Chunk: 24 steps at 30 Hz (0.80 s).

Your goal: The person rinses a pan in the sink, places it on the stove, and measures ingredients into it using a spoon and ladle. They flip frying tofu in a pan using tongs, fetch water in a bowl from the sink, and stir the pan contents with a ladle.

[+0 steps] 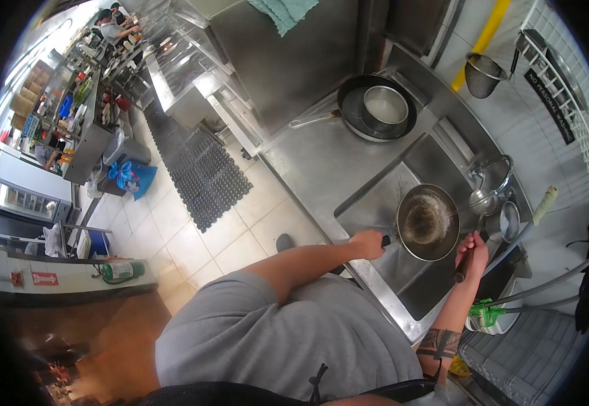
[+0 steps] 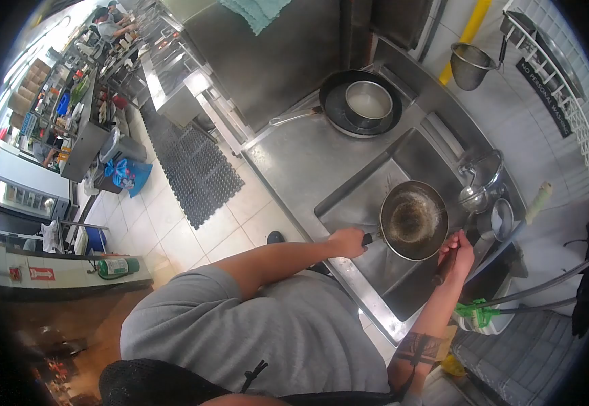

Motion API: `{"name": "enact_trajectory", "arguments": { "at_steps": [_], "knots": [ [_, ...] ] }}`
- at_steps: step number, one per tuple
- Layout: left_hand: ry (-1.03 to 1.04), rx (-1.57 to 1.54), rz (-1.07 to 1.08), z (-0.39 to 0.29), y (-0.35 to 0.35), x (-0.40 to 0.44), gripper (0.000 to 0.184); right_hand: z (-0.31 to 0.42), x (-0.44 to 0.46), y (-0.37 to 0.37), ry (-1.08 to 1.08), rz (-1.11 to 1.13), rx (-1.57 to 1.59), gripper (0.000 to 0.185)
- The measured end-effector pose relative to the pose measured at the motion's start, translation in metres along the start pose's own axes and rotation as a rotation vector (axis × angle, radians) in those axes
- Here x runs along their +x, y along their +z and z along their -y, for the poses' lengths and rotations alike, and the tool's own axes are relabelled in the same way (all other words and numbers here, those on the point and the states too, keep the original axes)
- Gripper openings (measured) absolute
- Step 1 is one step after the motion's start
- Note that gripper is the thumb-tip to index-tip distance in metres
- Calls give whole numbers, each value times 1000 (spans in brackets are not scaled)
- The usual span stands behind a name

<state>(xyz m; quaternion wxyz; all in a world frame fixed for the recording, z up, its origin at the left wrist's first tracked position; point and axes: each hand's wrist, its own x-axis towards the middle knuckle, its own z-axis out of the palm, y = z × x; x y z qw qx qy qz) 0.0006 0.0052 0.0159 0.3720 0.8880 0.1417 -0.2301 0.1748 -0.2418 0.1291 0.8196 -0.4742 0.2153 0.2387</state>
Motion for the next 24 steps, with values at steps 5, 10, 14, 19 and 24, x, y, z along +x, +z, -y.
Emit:
{"name": "enact_trajectory", "arguments": {
  "at_steps": [5,10,14,19,24],
  "knots": [
    [-3,-16,-6,-2,-4,-3,39,-2,10,-11,-14,46,3,18],
    [6,-3,5,-1,-3,-2,41,0,0,1,-4,6,28,18],
    [-5,-3,12,0,-1,1,42,2,-4,7,-8,-15,9,17],
    [-5,39,-8,7,5,11,43,-7,5,-2,-81,48,-132,34],
    [-22,85,24,6,14,16,45,-1,-10,8,-58,-65,-156,24]
  ]
}}
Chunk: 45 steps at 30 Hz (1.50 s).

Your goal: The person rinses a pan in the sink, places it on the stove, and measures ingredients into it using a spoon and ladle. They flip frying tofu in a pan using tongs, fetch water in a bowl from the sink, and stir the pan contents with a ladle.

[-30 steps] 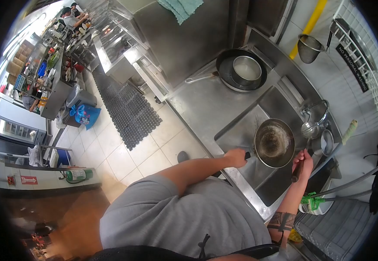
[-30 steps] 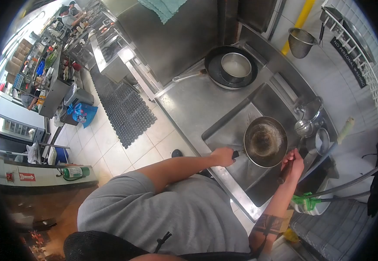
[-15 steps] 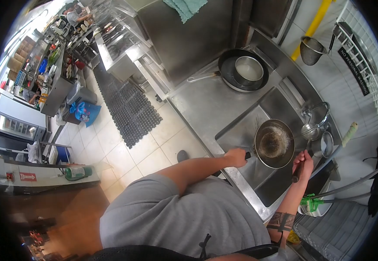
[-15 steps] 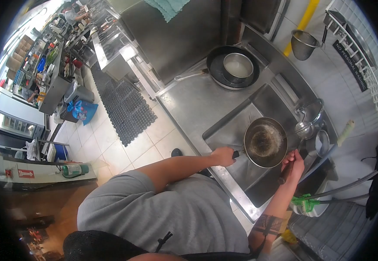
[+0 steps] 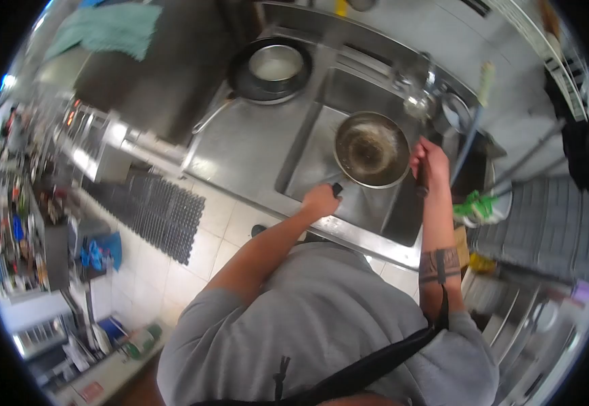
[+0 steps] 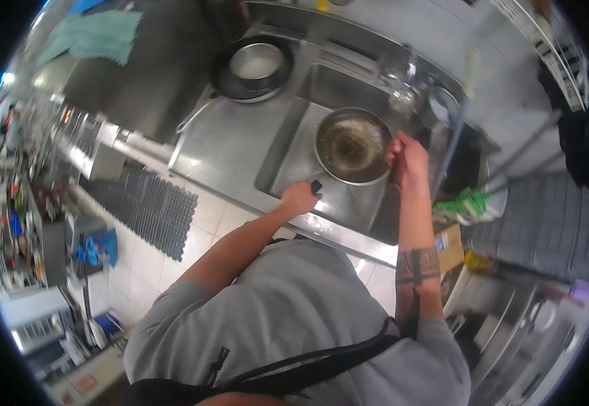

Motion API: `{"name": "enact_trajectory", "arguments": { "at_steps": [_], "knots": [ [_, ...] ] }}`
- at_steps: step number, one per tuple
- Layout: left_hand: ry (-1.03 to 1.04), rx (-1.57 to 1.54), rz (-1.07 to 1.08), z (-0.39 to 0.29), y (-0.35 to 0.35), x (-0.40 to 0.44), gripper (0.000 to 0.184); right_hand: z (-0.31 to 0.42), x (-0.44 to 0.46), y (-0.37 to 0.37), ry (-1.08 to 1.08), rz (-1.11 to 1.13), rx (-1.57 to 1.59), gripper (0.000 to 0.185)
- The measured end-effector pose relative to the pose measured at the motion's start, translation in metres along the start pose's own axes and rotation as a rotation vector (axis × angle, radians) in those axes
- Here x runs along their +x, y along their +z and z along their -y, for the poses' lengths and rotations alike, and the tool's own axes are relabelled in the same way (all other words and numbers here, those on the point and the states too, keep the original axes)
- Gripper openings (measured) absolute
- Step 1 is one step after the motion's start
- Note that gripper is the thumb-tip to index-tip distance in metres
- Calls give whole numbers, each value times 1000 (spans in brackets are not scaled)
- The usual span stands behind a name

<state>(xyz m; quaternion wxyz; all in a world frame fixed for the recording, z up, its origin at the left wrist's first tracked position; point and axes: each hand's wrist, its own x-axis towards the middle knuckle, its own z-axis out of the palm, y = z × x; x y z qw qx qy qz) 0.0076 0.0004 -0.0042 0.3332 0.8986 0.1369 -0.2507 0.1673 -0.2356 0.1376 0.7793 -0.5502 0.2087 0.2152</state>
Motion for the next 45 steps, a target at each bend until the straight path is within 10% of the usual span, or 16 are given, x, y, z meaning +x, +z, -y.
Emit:
{"name": "enact_trajectory", "arguments": {
  "at_steps": [45],
  "knots": [
    [27,15,-29,-5,-7,-9,43,40,-5,-12,158,199,623,10]
  ]
}}
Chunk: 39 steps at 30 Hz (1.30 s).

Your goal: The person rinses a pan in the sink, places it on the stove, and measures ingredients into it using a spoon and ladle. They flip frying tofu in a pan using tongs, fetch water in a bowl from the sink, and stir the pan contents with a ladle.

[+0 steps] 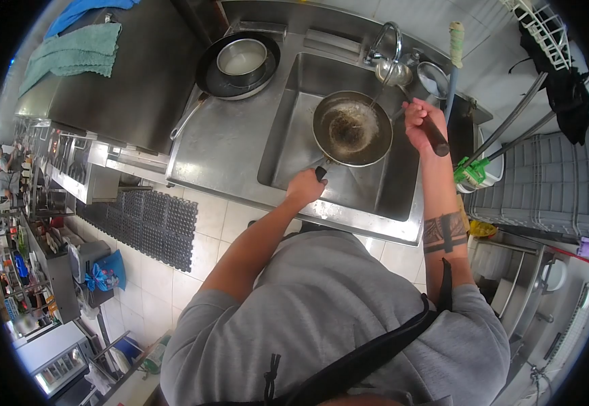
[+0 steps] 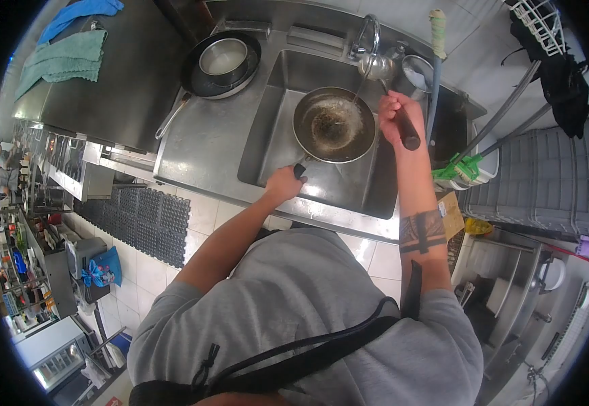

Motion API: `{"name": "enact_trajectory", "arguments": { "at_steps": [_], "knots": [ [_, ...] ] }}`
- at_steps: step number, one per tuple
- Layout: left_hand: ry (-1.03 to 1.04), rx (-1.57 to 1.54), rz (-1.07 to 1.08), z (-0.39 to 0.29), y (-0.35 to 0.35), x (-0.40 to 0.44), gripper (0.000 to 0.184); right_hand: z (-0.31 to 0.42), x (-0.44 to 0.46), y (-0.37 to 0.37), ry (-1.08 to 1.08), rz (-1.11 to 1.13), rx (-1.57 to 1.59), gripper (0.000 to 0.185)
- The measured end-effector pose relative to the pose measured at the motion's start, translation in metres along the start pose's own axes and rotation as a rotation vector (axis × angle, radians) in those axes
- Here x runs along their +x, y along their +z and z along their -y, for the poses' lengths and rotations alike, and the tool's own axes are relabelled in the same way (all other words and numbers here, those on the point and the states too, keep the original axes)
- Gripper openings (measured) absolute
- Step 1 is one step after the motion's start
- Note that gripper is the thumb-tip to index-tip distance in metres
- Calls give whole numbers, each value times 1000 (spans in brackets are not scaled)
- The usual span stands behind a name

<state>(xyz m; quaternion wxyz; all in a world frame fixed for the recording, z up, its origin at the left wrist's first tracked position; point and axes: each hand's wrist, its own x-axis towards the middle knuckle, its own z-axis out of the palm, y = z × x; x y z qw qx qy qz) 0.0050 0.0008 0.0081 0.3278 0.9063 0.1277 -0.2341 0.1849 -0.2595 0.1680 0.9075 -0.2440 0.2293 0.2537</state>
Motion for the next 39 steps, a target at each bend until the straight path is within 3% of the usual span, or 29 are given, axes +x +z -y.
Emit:
{"name": "enact_trajectory", "arguments": {
  "at_steps": [8,12,14,18,22,26,28,33,36,37,39],
  "knots": [
    [-3,-10,4,2,2,2,43,5,-1,-15,4,86,83,19],
    [-2,13,-16,0,0,0,43,-12,-31,-36,44,95,-268,21],
    [-13,16,-36,0,-2,-1,43,-34,-65,-31,-182,-183,-706,20],
    [-17,8,-71,6,-15,-16,41,-62,-112,-68,-197,-254,-921,15],
    [-3,-18,-80,22,-38,-41,40,-112,-147,-133,-444,-308,-1145,10],
    [47,-86,-157,47,-60,-85,44,-158,-167,-175,-392,-372,-981,13],
    [8,-132,-158,60,-72,-113,44,-186,-180,-161,-320,-481,-1067,18],
    [-21,-80,-232,104,-99,-169,41,-227,-184,-132,-412,-254,-1316,20],
    [-103,-88,-164,126,-122,-202,39,-249,-197,-84,-477,-263,-1578,44],
    [-105,-85,-161,132,-128,-213,39,-254,-197,-78,-473,-265,-1575,44],
    [-158,-105,-176,146,-136,-230,37,-264,-199,-67,-607,-125,-1842,53]
  ]
}}
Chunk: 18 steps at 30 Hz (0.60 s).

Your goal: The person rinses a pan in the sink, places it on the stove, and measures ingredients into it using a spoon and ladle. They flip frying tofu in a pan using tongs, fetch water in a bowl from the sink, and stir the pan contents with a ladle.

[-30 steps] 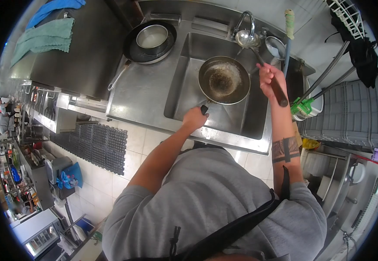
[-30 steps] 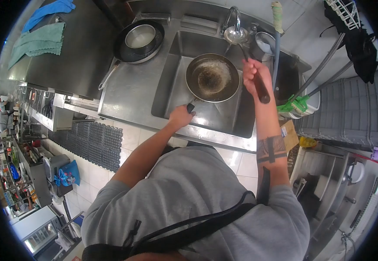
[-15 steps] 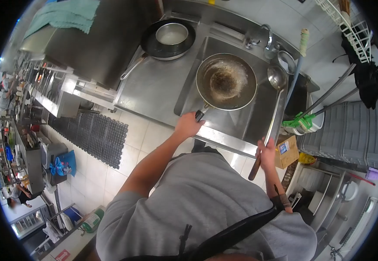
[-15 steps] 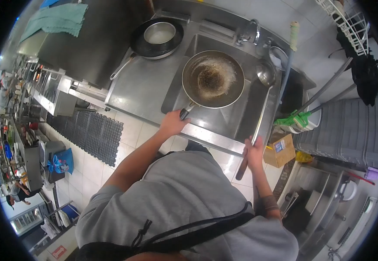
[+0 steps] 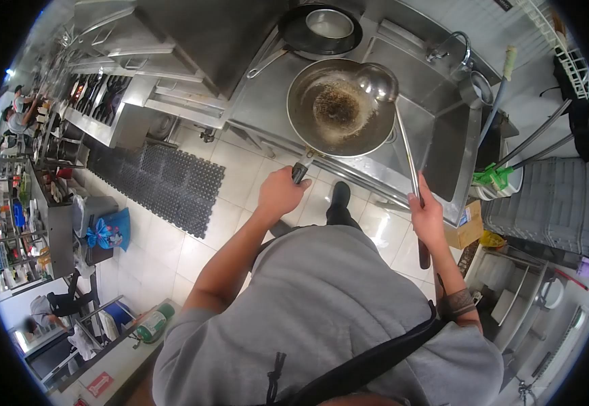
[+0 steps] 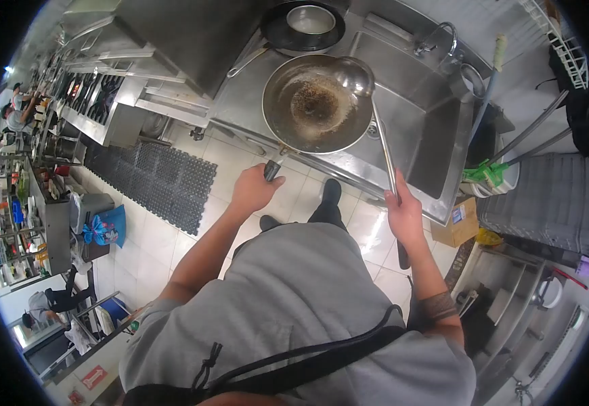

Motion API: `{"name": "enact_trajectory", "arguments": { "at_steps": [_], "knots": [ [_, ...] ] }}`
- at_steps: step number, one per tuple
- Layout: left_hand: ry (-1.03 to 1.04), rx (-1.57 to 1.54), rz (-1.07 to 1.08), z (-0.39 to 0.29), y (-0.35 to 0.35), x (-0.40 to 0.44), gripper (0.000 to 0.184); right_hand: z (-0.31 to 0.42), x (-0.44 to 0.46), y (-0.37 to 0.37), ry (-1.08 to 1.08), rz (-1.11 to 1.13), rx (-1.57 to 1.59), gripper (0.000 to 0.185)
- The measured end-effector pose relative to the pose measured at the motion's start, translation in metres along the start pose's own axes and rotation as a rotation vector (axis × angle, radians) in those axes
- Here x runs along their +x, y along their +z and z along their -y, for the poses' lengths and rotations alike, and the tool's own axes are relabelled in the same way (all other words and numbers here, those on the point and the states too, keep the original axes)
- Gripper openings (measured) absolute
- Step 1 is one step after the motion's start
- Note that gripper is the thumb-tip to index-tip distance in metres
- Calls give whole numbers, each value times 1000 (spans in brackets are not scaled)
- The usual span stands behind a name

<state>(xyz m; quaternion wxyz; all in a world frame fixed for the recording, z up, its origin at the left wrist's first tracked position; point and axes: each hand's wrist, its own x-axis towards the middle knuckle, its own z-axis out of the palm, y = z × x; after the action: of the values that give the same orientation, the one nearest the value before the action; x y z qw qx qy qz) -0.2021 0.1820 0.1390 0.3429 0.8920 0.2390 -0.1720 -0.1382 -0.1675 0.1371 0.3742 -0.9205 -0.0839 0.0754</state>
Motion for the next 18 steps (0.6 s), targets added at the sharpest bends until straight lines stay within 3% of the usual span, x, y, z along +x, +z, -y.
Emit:
{"name": "enact_trajectory", "arguments": {
  "at_steps": [1,4,6,7,9,10,13,18],
  "knots": [
    [-2,-1,-3,10,-4,-5,37,13,-2,2,-76,6,-75,57],
    [-48,-53,-31,43,-14,-22,35,75,-18,11,23,172,-90,57],
    [-50,-114,-74,66,-22,-34,35,122,-30,19,263,353,57,55],
    [-67,-135,-99,78,-25,-39,35,136,-34,24,234,369,43,55],
    [-70,-161,-145,107,-26,-49,42,163,-42,35,327,554,330,47],
    [-93,-190,-175,119,-27,-56,42,178,-44,39,297,581,305,47],
    [-154,-227,-214,161,-39,-80,42,222,-45,56,552,708,720,22],
    [-268,-273,-278,229,-65,-124,42,288,-34,100,554,931,710,18]
  ]
}}
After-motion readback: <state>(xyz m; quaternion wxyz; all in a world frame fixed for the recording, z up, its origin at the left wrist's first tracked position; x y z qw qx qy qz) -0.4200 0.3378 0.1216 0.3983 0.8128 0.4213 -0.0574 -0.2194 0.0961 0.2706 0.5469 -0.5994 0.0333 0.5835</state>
